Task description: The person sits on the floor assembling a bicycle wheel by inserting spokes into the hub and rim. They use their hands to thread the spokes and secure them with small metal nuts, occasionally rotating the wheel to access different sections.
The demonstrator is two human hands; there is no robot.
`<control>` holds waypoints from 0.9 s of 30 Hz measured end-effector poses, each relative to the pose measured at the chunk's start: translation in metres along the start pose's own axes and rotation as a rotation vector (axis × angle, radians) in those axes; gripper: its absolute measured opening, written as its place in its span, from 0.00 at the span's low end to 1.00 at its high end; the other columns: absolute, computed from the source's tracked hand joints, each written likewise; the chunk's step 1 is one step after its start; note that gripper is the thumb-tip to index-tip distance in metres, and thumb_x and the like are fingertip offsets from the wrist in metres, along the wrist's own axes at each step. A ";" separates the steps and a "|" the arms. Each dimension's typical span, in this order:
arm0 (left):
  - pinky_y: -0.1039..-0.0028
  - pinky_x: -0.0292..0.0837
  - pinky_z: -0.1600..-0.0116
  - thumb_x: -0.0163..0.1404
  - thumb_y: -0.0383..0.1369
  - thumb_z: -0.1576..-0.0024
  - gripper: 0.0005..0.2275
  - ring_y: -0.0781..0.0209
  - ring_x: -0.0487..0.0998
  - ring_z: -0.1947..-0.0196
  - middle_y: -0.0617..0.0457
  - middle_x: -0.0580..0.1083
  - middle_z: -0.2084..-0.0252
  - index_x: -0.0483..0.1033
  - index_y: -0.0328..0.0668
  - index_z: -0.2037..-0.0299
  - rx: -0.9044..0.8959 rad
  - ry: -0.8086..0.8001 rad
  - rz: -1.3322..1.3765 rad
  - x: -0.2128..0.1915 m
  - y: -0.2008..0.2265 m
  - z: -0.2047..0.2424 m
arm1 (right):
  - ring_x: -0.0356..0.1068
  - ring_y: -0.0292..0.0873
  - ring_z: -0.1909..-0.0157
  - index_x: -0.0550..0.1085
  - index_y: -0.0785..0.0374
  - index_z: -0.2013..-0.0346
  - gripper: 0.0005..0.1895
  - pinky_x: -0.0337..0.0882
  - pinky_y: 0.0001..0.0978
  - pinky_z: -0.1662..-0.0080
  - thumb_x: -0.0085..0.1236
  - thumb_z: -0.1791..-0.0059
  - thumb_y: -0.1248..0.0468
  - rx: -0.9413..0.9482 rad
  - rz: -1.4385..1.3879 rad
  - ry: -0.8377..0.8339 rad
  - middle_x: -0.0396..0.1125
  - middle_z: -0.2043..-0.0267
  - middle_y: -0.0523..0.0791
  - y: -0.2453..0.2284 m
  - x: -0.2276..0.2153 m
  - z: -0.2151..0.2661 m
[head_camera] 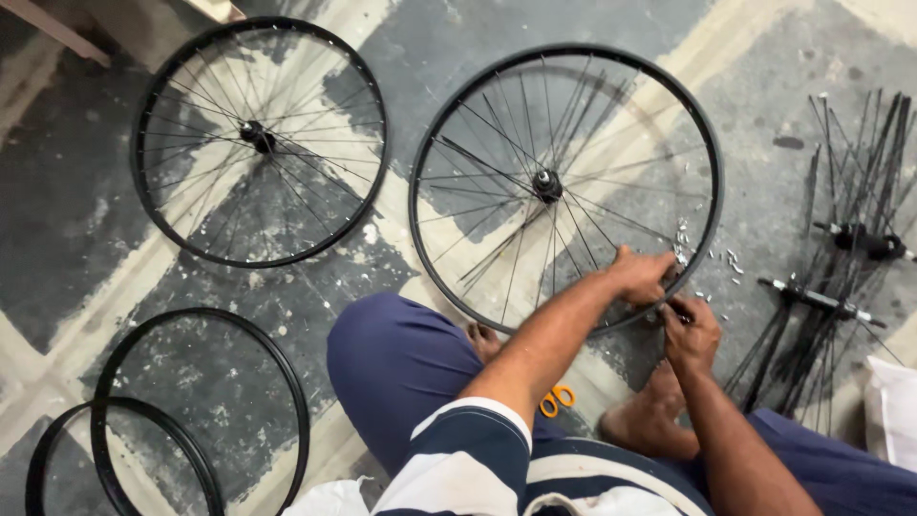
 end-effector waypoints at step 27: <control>0.48 0.51 0.40 0.54 0.44 0.48 0.18 0.49 0.81 0.50 0.49 0.81 0.54 0.72 0.51 0.49 -0.009 -0.020 0.056 -0.018 0.012 0.021 | 0.76 0.42 0.56 0.75 0.69 0.52 0.15 0.75 0.33 0.52 0.65 0.53 0.71 0.108 -0.196 0.006 0.74 0.57 0.48 0.003 0.008 -0.004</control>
Point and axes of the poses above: each hand's wrist, its own z-axis away from the middle knuckle, its own x-axis out of the palm, y = z × x, the point moved 10 cm from there along -z, towards the middle knuckle
